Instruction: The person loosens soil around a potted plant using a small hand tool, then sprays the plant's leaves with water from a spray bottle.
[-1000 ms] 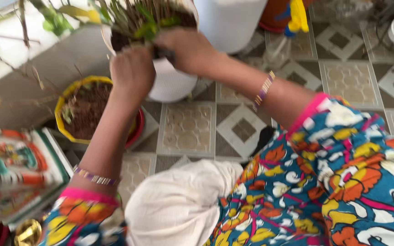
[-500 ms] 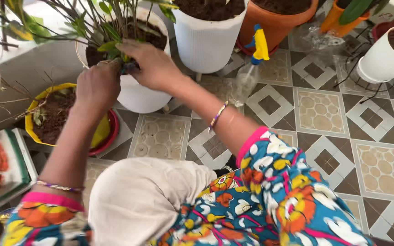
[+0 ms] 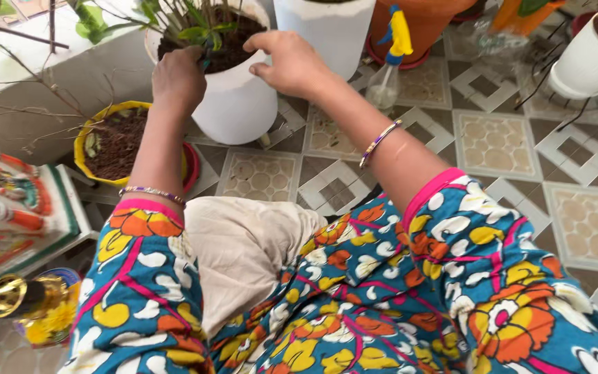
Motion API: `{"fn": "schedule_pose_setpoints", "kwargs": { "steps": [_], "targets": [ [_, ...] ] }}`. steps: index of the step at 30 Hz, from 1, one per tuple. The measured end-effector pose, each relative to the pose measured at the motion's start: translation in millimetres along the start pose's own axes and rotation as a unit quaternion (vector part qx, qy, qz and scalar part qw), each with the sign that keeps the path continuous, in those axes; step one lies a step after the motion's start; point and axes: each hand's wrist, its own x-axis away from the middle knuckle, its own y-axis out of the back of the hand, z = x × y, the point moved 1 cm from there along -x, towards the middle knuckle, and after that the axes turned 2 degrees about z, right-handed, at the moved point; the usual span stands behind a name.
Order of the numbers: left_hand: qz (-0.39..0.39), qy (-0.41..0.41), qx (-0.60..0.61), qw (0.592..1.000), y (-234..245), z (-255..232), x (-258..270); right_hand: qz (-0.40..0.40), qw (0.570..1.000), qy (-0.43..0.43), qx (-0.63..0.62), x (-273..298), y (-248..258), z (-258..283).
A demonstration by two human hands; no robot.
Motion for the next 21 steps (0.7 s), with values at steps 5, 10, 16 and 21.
{"fn": "schedule_pose_setpoints", "kwargs": {
  "steps": [5, 10, 16, 21],
  "targets": [
    [-0.011, -0.017, 0.030, 0.999, 8, 7, -3, -0.019, 0.999, 0.017, 0.027, -2, -14, 9],
    [-0.025, -0.050, 0.050, 0.997, 12, 6, -8, -0.040, 0.999, 0.016, 0.019, -27, -29, 10],
    [-0.029, -0.092, 0.110, 0.989, 33, 12, -7, -0.070, 0.997, 0.025, 0.006, -45, -60, 28],
    [-0.027, -0.103, 0.143, 0.984, 43, 13, -23, -0.086, 0.992, 0.051, 0.077, -76, -53, 26]
  ]
}}
